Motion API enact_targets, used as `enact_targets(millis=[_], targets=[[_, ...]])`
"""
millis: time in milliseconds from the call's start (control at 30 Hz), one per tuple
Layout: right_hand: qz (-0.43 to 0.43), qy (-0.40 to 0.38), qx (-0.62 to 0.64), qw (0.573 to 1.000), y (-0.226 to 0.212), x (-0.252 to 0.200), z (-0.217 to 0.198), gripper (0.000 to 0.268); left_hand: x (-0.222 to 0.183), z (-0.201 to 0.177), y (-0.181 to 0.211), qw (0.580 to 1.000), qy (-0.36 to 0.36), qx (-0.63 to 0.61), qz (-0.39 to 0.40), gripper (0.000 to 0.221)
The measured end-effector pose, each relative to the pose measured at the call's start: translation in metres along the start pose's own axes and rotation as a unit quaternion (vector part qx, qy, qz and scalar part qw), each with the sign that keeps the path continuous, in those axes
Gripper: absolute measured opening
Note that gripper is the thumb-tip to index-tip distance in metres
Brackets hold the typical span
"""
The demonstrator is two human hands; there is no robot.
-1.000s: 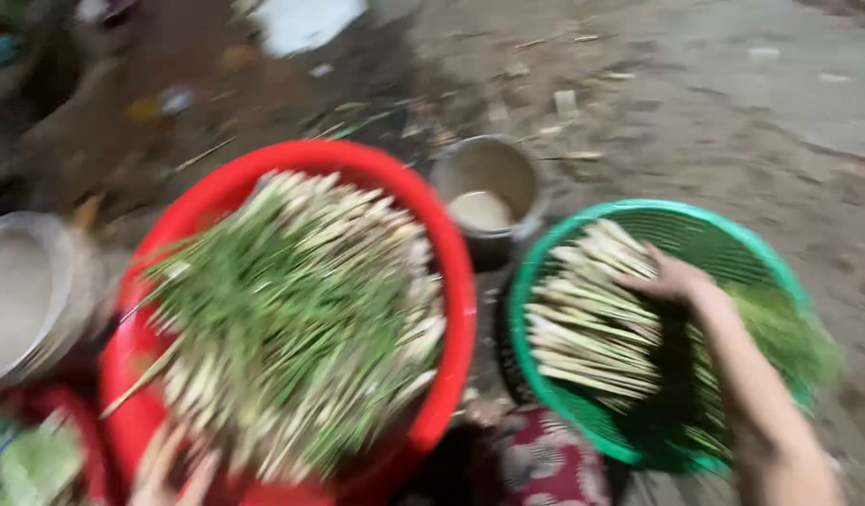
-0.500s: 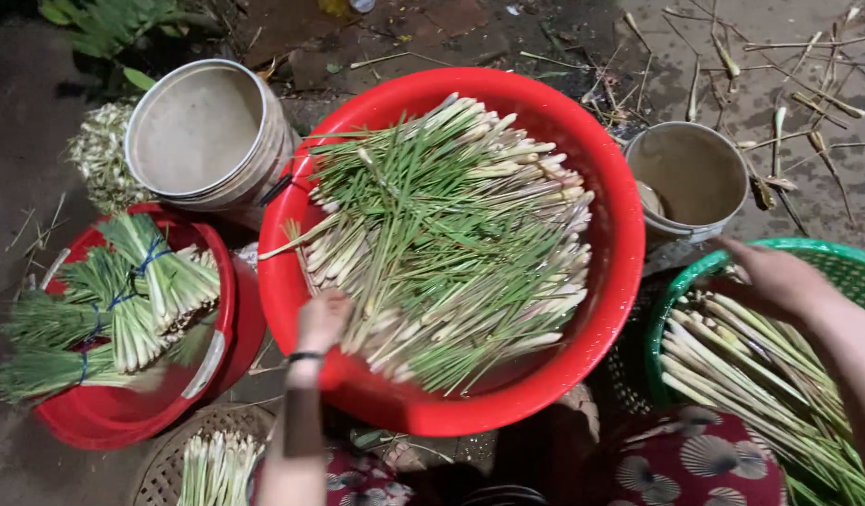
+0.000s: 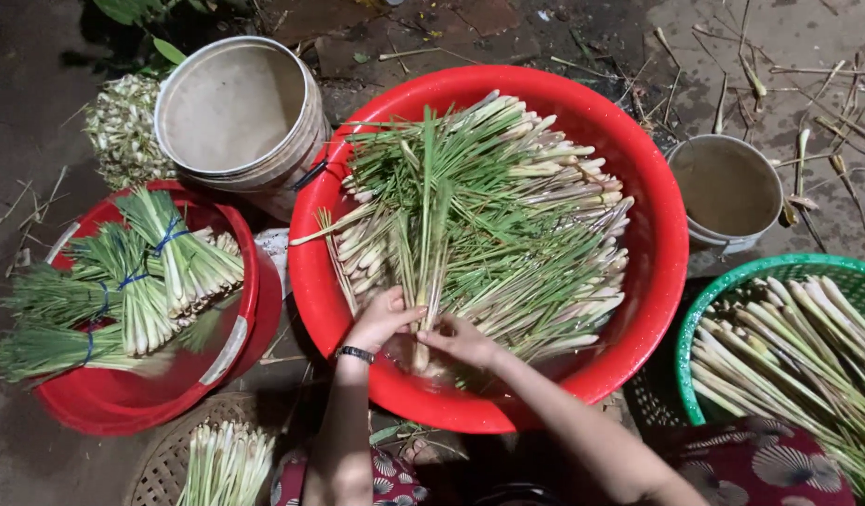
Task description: Sorting and cleaning lemongrass stalks in a large basin by hand
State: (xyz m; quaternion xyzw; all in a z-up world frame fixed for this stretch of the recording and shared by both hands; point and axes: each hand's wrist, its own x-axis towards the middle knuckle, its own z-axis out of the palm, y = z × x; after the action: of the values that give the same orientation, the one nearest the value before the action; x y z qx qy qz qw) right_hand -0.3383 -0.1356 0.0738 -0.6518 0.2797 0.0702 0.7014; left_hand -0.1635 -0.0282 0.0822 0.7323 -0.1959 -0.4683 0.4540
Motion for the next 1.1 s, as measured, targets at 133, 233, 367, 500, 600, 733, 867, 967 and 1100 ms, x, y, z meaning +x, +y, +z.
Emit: enact_targets(millis=[133,233,367,500,600,733,867,967,1100], targets=[[-0.019,0.042,0.327,0.944,0.047,0.03,0.01,0.043,-0.011,0.001,0.005,0.997,-0.008,-0.073,0.007,0.106],[-0.074,0.025,0.361,0.929,0.067,0.027,-0.002,0.027,-0.024,0.002,0.017,0.99,-0.032,-0.136,0.007,0.075],[-0.012,0.018,0.413,0.911,-0.008,-0.044,-0.01,0.021,-0.033,0.007,0.018,0.987,-0.01,-0.158,-0.028,0.08],[-0.036,0.084,0.421,0.902,0.03,-0.03,-0.004,0.029,-0.035,0.015,0.011,0.995,0.094,-0.01,-0.018,0.089],[-0.047,0.097,0.408,0.907,0.024,-0.042,0.001,0.04,-0.053,0.034,0.04,0.947,0.209,0.244,0.015,0.075],[-0.088,0.221,0.13,0.962,0.015,-0.063,0.029,0.046,-0.073,0.058,0.044,0.992,0.047,0.114,0.035,0.041],[-0.109,0.163,0.164,0.967,0.026,-0.053,0.021,0.045,-0.051,0.051,0.021,1.0,-0.025,0.0,0.016,0.033],[-0.098,0.141,0.292,0.941,-0.001,-0.067,0.015,0.027,-0.035,0.043,-0.012,0.991,0.006,-0.092,0.096,0.031],[-0.12,0.133,0.232,0.956,0.005,-0.062,0.011,0.03,-0.056,0.046,0.004,0.99,0.031,-0.09,0.106,0.035]])
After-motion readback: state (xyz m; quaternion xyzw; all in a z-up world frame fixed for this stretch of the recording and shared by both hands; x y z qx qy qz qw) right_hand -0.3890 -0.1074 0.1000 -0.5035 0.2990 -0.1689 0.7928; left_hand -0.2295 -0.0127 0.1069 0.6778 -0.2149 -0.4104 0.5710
